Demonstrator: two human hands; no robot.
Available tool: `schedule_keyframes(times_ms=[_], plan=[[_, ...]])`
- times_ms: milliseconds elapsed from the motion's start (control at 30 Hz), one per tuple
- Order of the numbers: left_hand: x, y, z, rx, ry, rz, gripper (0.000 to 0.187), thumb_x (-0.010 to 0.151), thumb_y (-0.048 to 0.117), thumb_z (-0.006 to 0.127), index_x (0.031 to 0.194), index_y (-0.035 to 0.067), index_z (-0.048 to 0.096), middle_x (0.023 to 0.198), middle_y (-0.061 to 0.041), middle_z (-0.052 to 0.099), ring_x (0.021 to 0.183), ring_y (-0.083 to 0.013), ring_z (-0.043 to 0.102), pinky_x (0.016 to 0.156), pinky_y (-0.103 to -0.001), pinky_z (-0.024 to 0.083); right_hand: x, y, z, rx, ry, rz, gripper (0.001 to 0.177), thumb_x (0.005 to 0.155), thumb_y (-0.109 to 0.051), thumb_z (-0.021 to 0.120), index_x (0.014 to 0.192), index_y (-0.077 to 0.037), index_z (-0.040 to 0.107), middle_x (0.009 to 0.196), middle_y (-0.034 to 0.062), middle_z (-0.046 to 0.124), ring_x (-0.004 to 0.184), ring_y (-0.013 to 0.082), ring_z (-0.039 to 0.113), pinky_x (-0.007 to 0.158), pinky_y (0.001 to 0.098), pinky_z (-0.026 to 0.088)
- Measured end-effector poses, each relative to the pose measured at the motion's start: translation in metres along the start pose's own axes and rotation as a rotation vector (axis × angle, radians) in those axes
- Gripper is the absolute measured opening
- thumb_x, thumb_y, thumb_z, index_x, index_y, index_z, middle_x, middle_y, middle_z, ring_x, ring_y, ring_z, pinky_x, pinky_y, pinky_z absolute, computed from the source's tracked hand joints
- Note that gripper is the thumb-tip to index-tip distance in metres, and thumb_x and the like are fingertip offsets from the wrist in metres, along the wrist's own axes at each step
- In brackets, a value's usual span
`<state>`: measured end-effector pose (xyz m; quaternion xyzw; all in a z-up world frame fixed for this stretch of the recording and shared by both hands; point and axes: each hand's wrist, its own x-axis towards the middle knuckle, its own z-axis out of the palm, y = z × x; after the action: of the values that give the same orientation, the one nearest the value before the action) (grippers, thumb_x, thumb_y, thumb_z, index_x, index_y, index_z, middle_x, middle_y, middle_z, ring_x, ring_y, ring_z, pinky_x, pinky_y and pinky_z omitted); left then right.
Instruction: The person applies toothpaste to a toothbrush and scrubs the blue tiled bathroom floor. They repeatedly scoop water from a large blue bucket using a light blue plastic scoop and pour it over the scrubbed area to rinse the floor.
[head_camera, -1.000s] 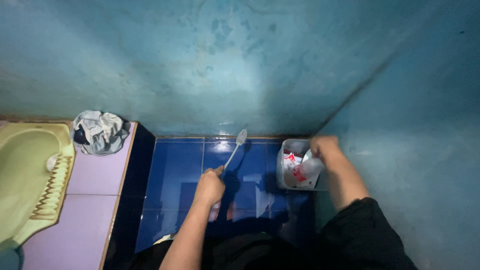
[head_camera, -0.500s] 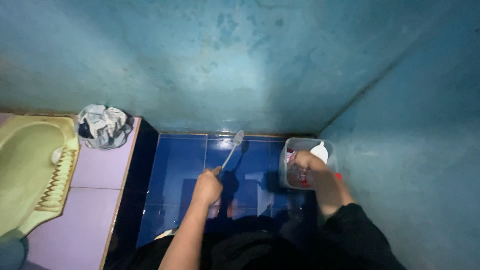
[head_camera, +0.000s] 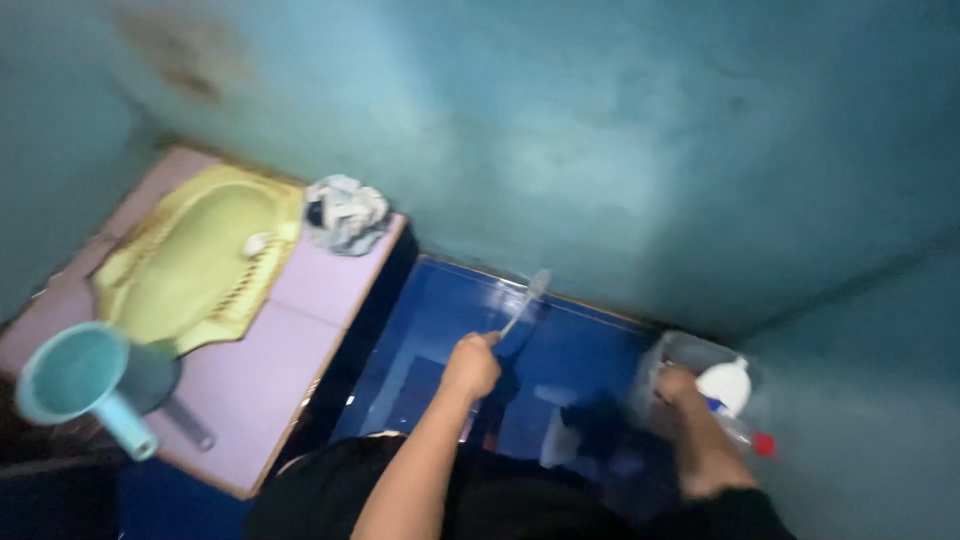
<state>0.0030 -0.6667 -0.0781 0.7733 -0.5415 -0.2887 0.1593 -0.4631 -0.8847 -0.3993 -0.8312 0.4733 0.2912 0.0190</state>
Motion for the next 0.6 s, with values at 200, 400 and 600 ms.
schedule_keyframes(times_ms=[200, 400, 600], plan=[[-0.008, -0.037, -0.071, -0.058, 0.278, -0.059, 0.07, 0.077, 0.0, 0.048, 0.14, 0.025, 0.067, 0.103, -0.025, 0.066, 0.1, -0.0461, 0.067, 0.093, -0.05, 0.051, -0.084, 0.047, -0.274, 0.592, -0.218, 0.324, 0.031, 0.1, -0.023, 0.054, 0.097, -0.008, 0.081, 0.089, 0.0146, 0.075, 0.077, 0.0276, 0.069, 0.073, 0.039, 0.053], [-0.052, -0.094, -0.163, -0.005, 0.589, -0.233, 0.063, 0.075, 0.001, 0.05, 0.13, 0.018, 0.073, 0.098, -0.022, 0.06, 0.092, -0.0484, 0.064, 0.089, -0.055, 0.051, -0.058, -0.023, -0.441, 0.164, 0.05, 0.056, 0.032, 0.096, -0.037, 0.063, 0.111, -0.017, 0.083, 0.107, 0.0072, 0.084, 0.092, 0.0257, 0.079, 0.074, 0.0383, 0.057], [-0.184, -0.151, -0.231, -0.135, 0.713, -0.579, 0.06, 0.086, 0.0, 0.04, 0.132, 0.021, 0.073, 0.118, -0.018, 0.061, 0.11, -0.0428, 0.063, 0.099, -0.052, 0.047, -0.11, -0.239, -0.625, 0.113, 0.405, -0.354, 0.032, 0.093, -0.035, 0.055, 0.117, -0.03, 0.076, 0.119, 0.0079, 0.077, 0.109, 0.0364, 0.073, 0.08, 0.0494, 0.059]])
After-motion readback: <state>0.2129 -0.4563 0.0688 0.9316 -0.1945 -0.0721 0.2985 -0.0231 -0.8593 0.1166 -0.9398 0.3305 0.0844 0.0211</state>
